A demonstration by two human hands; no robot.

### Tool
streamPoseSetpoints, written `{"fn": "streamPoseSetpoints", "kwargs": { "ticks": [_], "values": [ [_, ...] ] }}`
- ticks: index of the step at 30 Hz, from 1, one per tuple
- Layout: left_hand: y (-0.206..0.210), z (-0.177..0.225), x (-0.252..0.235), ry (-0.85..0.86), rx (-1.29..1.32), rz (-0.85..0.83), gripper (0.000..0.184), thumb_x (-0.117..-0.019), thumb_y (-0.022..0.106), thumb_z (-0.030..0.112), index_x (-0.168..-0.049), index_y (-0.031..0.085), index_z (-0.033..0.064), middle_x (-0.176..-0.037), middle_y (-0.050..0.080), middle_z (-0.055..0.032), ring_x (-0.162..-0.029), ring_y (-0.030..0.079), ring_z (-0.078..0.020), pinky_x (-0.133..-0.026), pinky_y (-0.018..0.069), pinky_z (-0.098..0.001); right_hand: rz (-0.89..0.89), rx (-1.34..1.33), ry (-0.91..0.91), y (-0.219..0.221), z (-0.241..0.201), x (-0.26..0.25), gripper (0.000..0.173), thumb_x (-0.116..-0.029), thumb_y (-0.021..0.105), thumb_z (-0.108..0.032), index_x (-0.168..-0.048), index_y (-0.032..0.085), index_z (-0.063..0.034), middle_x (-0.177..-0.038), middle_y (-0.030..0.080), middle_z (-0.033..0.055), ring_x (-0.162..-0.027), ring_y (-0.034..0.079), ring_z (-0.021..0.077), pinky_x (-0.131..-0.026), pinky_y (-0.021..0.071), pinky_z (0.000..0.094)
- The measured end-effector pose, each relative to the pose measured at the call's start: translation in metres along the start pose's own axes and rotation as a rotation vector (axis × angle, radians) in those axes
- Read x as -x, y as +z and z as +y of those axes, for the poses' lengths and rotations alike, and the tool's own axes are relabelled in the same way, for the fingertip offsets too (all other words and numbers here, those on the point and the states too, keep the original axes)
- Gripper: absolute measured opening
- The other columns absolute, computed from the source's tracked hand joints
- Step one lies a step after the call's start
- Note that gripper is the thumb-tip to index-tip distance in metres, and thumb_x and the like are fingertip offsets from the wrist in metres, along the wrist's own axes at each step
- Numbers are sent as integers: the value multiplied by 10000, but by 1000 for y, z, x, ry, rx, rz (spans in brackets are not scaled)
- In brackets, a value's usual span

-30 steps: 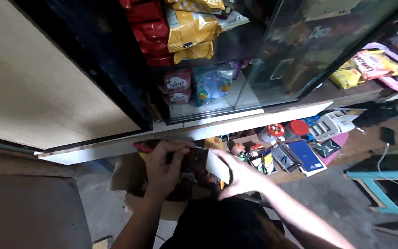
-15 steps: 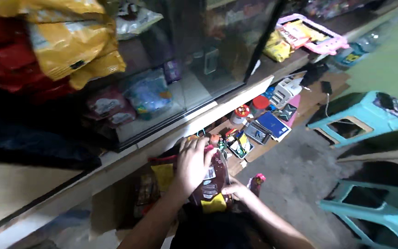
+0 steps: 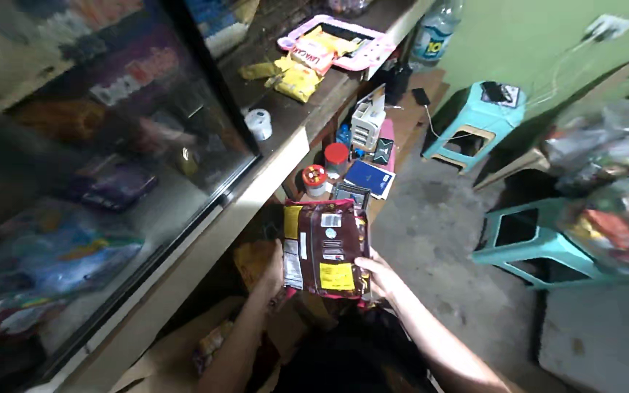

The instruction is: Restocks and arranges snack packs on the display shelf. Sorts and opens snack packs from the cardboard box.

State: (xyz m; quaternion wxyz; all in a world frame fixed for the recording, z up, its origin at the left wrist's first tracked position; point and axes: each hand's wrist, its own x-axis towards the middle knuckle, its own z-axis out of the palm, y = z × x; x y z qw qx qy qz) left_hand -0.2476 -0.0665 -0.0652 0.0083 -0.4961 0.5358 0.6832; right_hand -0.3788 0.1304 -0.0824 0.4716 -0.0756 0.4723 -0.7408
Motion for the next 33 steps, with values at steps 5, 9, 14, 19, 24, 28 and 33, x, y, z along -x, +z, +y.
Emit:
{"fn": "streamPoseSetpoints", "kwargs": {
  "ticks": [5, 9, 14, 19, 24, 28, 33],
  "values": [
    [39, 7, -35, 41, 131, 86, 506, -1138, 234, 327, -1451, 447, -8, -1345, 577, -187, -1174, 590, -228, -989, 498, -419, -32, 226, -2, 26, -70, -9, 524, -1021, 439, -171, -1481, 312, 46, -1170, 614, 47, -981, 635, 9, -890, 542, 205],
    [70, 31, -40, 6, 288, 74, 410, -1136, 225, 287, -1230, 528, 27, -915, 604, -56, -761, 602, -106, -673, 530, -281, -35, 252, 74, 32, -105, -10, 543, -1052, 298, -259, -1516, 266, 20, -1159, 598, 61, -966, 636, 31, -842, 548, 218],
    [82, 36, -68, -23, 302, 63, 395, -1125, 272, 341, -1053, 563, 83, -744, 577, -25, -586, 545, -107, -525, 489, -277, -12, 226, 102, 21, -119, -16, 542, -1056, 279, -297, -1497, 296, 18, -1156, 609, 73, -984, 642, 54, -859, 552, 240],
    [74, 28, -110, 68, 86, 90, 528, -1122, 282, 408, -1403, 516, 27, -1223, 634, -167, -1067, 627, -237, -912, 531, -447, 161, 170, 78, -14, -103, -44, 460, -1101, 288, -243, -1490, 370, -12, -1180, 628, 93, -991, 650, 85, -863, 555, 266],
    [95, 45, -136, 52, -256, 121, 550, -1125, 327, 356, -1430, 478, -77, -1418, 514, -309, -1316, 513, -390, -1103, 403, -532, 457, 75, 201, -81, -56, -89, 445, -1137, 225, -261, -1297, 545, 3, -998, 649, 102, -855, 641, 140, -769, 547, 332],
    [139, 58, -176, 41, -546, 84, 488, -1125, 363, 295, -1390, 538, -76, -1430, 524, -302, -1368, 484, -398, -1154, 350, -521, 618, -61, 249, -146, -7, -135, 563, -1137, 139, -352, -1355, 519, 2, -1088, 660, 164, -931, 655, 217, -817, 549, 422],
    [181, 41, -261, 20, -676, 118, 471, -1130, 335, 266, -1376, 557, -69, -1414, 549, -288, -1364, 500, -384, -1155, 352, -507, 692, 46, 371, -208, 31, -197, 555, -1141, 194, -347, -1402, 523, 16, -1287, 629, 230, -1150, 633, 311, -976, 511, 515]
  ]
}}
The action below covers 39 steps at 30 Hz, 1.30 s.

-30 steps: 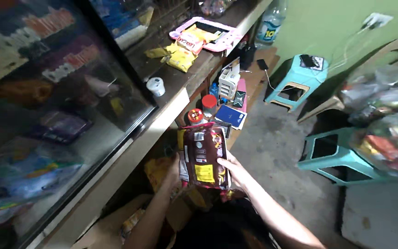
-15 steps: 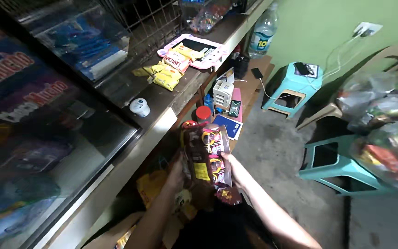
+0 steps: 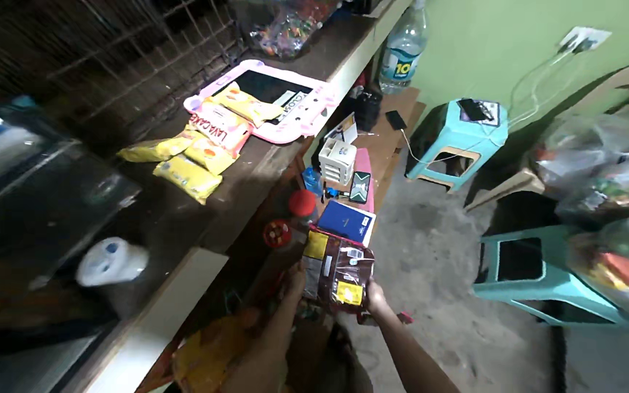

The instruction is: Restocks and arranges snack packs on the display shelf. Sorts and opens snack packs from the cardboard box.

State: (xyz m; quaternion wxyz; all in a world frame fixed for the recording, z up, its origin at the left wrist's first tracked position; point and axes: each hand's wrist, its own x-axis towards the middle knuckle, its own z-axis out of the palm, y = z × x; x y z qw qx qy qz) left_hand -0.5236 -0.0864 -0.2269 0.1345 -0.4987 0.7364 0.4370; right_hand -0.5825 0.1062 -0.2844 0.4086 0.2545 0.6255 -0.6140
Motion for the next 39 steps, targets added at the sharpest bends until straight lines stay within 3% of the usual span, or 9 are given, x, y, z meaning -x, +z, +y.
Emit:
{"fn": "streamPoseSetpoints", "kwargs": {
  "ticks": [7, 10, 17, 21, 25, 28, 32, 36, 39],
  "values": [
    [-5, 2, -62, -55, -151, 56, 492, -1122, 366, 311, -1434, 515, -39, -1468, 514, -262, -1388, 480, -372, -1168, 349, -503, 72, 119, 12, 13, -13, -81, 601, -1134, 243, -408, -1295, 559, 77, -1109, 615, 216, -949, 595, 256, -873, 496, 431],
    [-7, -17, -91, -50, -184, 56, 512, -1117, 367, 347, -1429, 524, -27, -1468, 515, -255, -1387, 481, -376, -1164, 356, -520, 47, 199, 11, 15, -16, -101, 592, -1136, 281, -377, -1377, 522, 107, -1354, 564, 303, -1228, 569, 356, -1064, 433, 500],
    [-17, -30, -116, -102, -169, 84, 517, -1125, 337, 334, -1419, 519, -50, -1444, 519, -294, -1363, 498, -416, -1146, 368, -550, 31, 204, 28, 16, -22, -128, 597, -1136, 240, -405, -1302, 556, 75, -1089, 615, 219, -884, 606, 258, -823, 518, 425],
    [-15, -33, -122, -129, -185, 79, 538, -1129, 302, 341, -1429, 508, -55, -1451, 516, -291, -1373, 493, -404, -1155, 360, -540, 12, 280, 41, 19, -27, -128, 614, -1132, 235, -415, -1417, 506, 58, -1337, 586, 285, -1201, 600, 345, -1036, 462, 500],
    [-9, -31, -121, -134, -166, 139, 541, -1114, 353, 387, -1445, 514, -10, -1422, 556, -261, -1348, 524, -385, -1137, 386, -540, 43, 57, -8, 25, -22, -131, 577, -1130, 263, -410, -1489, 429, 10, -1390, 559, 250, -1236, 585, 302, -1042, 467, 473],
    [-8, -26, -112, -128, -155, 178, 563, -1091, 415, 428, -1469, 494, 18, -1426, 559, -239, -1335, 538, -368, -1128, 406, -530, 182, 138, -240, 20, -20, -133, 511, -1094, 487, -249, -1495, 400, 54, -1468, 480, 295, -1348, 489, 367, -1124, 399, 486],
    [-3, -17, -91, -146, -173, 233, 606, -1063, 513, 393, -1522, 404, 13, -1481, 506, -237, -1365, 513, -357, -1138, 406, -497, 256, 690, -507, 12, -34, -116, 700, -887, 761, -327, -1450, 520, 11, -1433, 521, 289, -1365, 411, 527, -1090, 305, 699],
    [0, -8, -69, -139, -240, 271, 705, -1006, 630, 339, -1556, 333, 13, -1516, 453, -260, -1400, 458, -397, -1142, 379, -523, 106, 967, -288, 25, -55, -110, 889, -864, 796, -464, -1575, 386, -121, -1524, 488, 203, -1454, 358, 447, -1139, 252, 683],
    [3, 0, -53, -122, -313, 253, 758, -992, 645, 356, -1577, 300, 20, -1539, 424, -264, -1403, 452, -408, -1149, 370, -526, 99, 976, -207, 30, -62, -112, 672, -917, 758, -399, -1496, 518, -156, -1473, 522, 231, -1427, 392, 446, -1129, 268, 675]
  ]
}}
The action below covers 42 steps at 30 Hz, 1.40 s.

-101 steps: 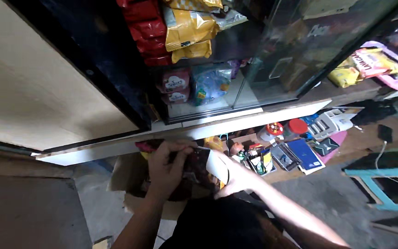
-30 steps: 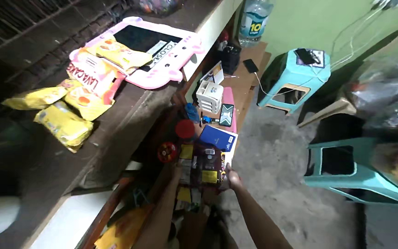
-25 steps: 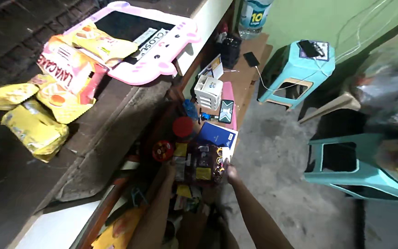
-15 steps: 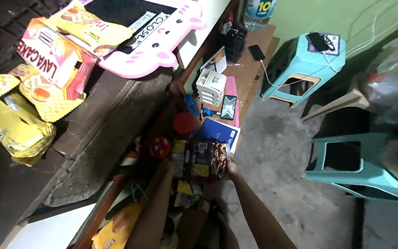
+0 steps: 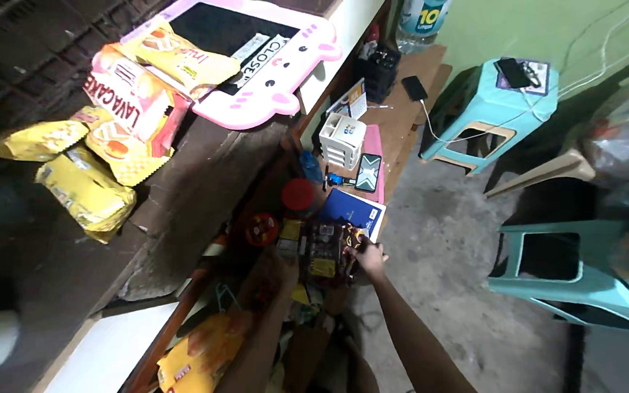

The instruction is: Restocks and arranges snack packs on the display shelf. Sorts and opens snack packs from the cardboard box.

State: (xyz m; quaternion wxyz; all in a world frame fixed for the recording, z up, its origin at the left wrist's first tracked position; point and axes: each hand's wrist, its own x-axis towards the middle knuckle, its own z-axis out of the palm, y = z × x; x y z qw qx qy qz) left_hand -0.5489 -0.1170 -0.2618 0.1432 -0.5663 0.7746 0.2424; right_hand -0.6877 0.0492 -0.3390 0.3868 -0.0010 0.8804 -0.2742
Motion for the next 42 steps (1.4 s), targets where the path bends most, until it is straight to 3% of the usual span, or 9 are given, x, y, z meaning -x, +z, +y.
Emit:
{"fn": "streamPoseSetpoints", "kwargs": {
  "ticks": [4, 8, 14, 19, 21, 25, 28, 32, 42],
  "values": [
    [-1, 4, 21, 153, 122, -46, 726, -1003, 629, 275, -1574, 285, -14, -1586, 346, -279, -1452, 375, -429, -1182, 327, -521, -20, -141, 10, -6, 8, -6, 459, -989, 665, -256, -1430, 599, -150, -1375, 626, 191, -1332, 535, 398, -1095, 349, 663],
    [-1, 11, 40, 433, 206, -119, 670, -952, 694, 176, -1524, 398, -6, -1586, 343, -273, -1472, 335, -430, -1190, 330, -500, 62, -539, -1, -17, 10, 5, 326, -992, 663, -137, -1268, 661, 36, -1209, 683, 227, -1114, 653, 306, -1002, 486, 482],
    [-1, 30, 54, 902, 223, -228, 800, -789, 855, 156, -1491, 490, 42, -1613, 331, -236, -1493, 309, -420, -1205, 296, -537, -157, -880, -138, -46, -16, 77, 603, -997, 507, -21, -1571, 346, -109, -1239, 584, 152, -758, 565, 115, -609, 474, 276],
    [-59, 44, 90, 789, 385, -336, 603, -900, 773, 200, -1382, 552, -87, -1339, 609, -278, -1278, 580, -349, -1120, 422, -459, -273, -763, -215, -82, -40, 146, 386, -1123, 362, -262, -1297, 567, 14, -821, 655, -2, -671, 568, 25, -623, 459, 191],
    [-97, 47, 110, 727, 460, -395, 545, -904, 766, 175, -1331, 572, -103, -1249, 651, -253, -1172, 636, -271, -1052, 485, -399, -268, -728, -322, -101, -41, 171, 411, -1119, 342, -255, -1334, 541, 34, -889, 557, -11, -753, 535, 33, -691, 462, 191],
    [-172, 49, 157, 686, 522, -550, 519, -971, 673, 170, -1399, 486, -57, -1147, 654, -172, -874, 685, -154, -782, 589, -316, -343, -899, -644, -114, -42, 224, 586, -926, 626, -309, -1372, 492, 46, -1125, 672, -1, -889, 689, 75, -751, 607, 289],
    [-212, 40, 192, 711, 580, -581, 402, -1069, 507, 213, -1361, 505, -63, -1069, 644, -145, -749, 659, -129, -667, 574, -296, -325, -1123, -760, -114, -57, 270, 189, -971, 544, -106, -1116, 655, -57, -947, 759, -35, -713, 726, 72, -609, 622, 262],
    [-252, 14, 230, 744, 751, -426, 349, -1103, 401, 217, -1234, 572, -57, -941, 641, -79, -635, 652, -93, -595, 587, -269, -286, -1224, -820, -108, -76, 328, 320, -986, 428, 35, -926, 710, -103, -800, 767, -21, -613, 707, 41, -547, 587, 190],
    [-320, -87, 279, 932, 796, 136, 159, -942, 676, 65, -802, 722, 7, -668, 626, 75, -583, 504, 88, -579, 434, -114, -365, -1205, -954, -62, -109, 419, 282, -955, 505, 17, -791, 656, -155, -736, 740, -29, -566, 687, 47, -505, 574, 197]
  ]
}}
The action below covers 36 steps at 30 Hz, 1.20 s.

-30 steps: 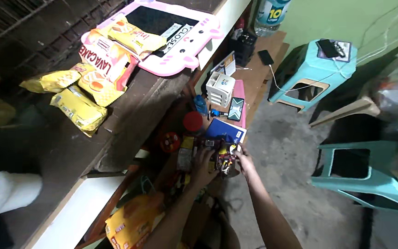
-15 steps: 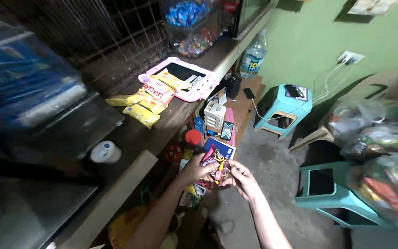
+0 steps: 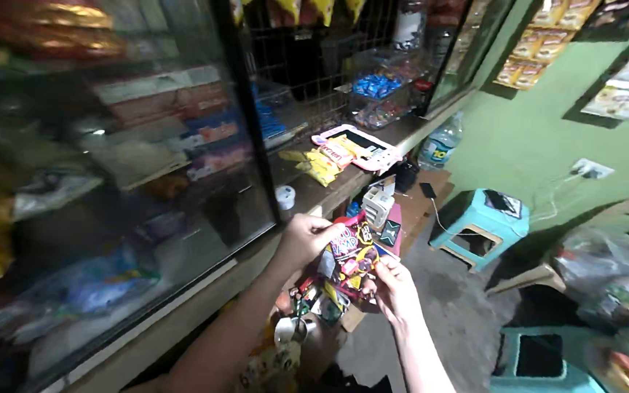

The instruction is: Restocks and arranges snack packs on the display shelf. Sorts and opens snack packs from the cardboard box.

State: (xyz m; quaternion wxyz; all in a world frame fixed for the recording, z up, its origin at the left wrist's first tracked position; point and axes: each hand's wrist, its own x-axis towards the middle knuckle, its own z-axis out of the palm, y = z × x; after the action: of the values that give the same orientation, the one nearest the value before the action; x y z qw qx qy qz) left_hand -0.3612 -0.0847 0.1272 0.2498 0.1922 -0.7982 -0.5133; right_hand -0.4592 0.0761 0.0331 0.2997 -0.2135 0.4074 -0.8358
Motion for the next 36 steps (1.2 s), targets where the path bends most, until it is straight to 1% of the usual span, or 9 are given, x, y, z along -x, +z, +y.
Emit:
{"fn": "streamPoseSetpoints", "kwargs": {
  "ticks": [7, 11, 14, 19, 21, 23, 25, 29, 36],
  "values": [
    [-38, 12, 33, 34, -10, -68, 189, -968, 635, 17, -804, 715, -33, -721, 645, 29, -606, 499, 78, -592, 430, -109, -157, -170, -79, 23, 15, 15, 71, -915, 710, -165, -857, 738, -196, -915, 759, -4, -675, 701, 46, -584, 583, 194],
    [-51, 14, 39, -24, 89, -108, 292, -963, 600, -12, -680, 654, 36, -620, 572, 95, -564, 486, 75, -565, 420, -114, -194, -287, -37, 37, 16, 18, 88, -875, 706, -155, -832, 766, -203, -848, 760, -7, -721, 718, 46, -625, 591, 199],
    [-59, 14, 47, 5, -48, -56, 288, -988, 605, 37, -708, 669, 19, -609, 563, 75, -561, 486, 72, -563, 415, -118, -246, -300, -30, 42, 22, 19, 58, -905, 724, -175, -877, 773, -165, -827, 754, 3, -688, 701, 39, -614, 572, 181],
    [-59, 13, 61, 205, -450, 73, 251, -1015, 570, 107, -956, 755, -51, -921, 731, -170, -833, 702, -233, -800, 564, -370, -120, -216, -27, 53, 23, 16, 225, -919, 589, -10, -785, 702, -151, -679, 686, -26, -539, 609, 6, -511, 500, 145],
    [-62, 36, 64, 102, -515, -24, 262, -1036, 535, 69, -1062, 731, -103, -1068, 724, -243, -1013, 696, -342, -967, 512, -433, -107, -218, -11, 55, 19, 13, 286, -932, 526, 18, -772, 687, -156, -665, 673, -37, -531, 593, -8, -501, 482, 129],
    [-63, 40, 63, 104, -573, -59, 259, -1033, 524, 50, -1078, 720, -114, -1073, 718, -258, -1039, 690, -373, -987, 501, -458, -109, -245, 29, 57, 15, 11, 331, -958, 468, 18, -764, 670, -158, -647, 662, -46, -516, 582, -20, -487, 471, 116],
    [-65, 34, 63, 146, -569, -79, 251, -1029, 514, 24, -1077, 709, -127, -1036, 715, -259, -977, 691, -360, -945, 515, -439, -145, -278, 71, 57, 14, 9, 318, -983, 461, -14, -806, 683, -158, -656, 668, -48, -519, 583, -23, -491, 470, 113],
    [-77, 4, 53, 347, -424, -53, 202, -1014, 528, 25, -982, 699, -77, -897, 674, -162, -696, 616, -158, -666, 533, -274, -285, -254, 50, 53, 19, 7, 97, -967, 652, -110, -1048, 704, -118, -810, 738, -28, -583, 629, -10, -532, 515, 131],
    [-88, 22, 40, 335, -450, -99, 172, -1009, 579, 69, -1032, 720, -26, -921, 682, -106, -728, 601, -94, -674, 504, -227, -285, -223, -7, 52, 12, -2, 283, -1059, 445, -117, -940, 696, -174, -775, 715, -55, -588, 622, -18, -523, 500, 120]
  ]
}}
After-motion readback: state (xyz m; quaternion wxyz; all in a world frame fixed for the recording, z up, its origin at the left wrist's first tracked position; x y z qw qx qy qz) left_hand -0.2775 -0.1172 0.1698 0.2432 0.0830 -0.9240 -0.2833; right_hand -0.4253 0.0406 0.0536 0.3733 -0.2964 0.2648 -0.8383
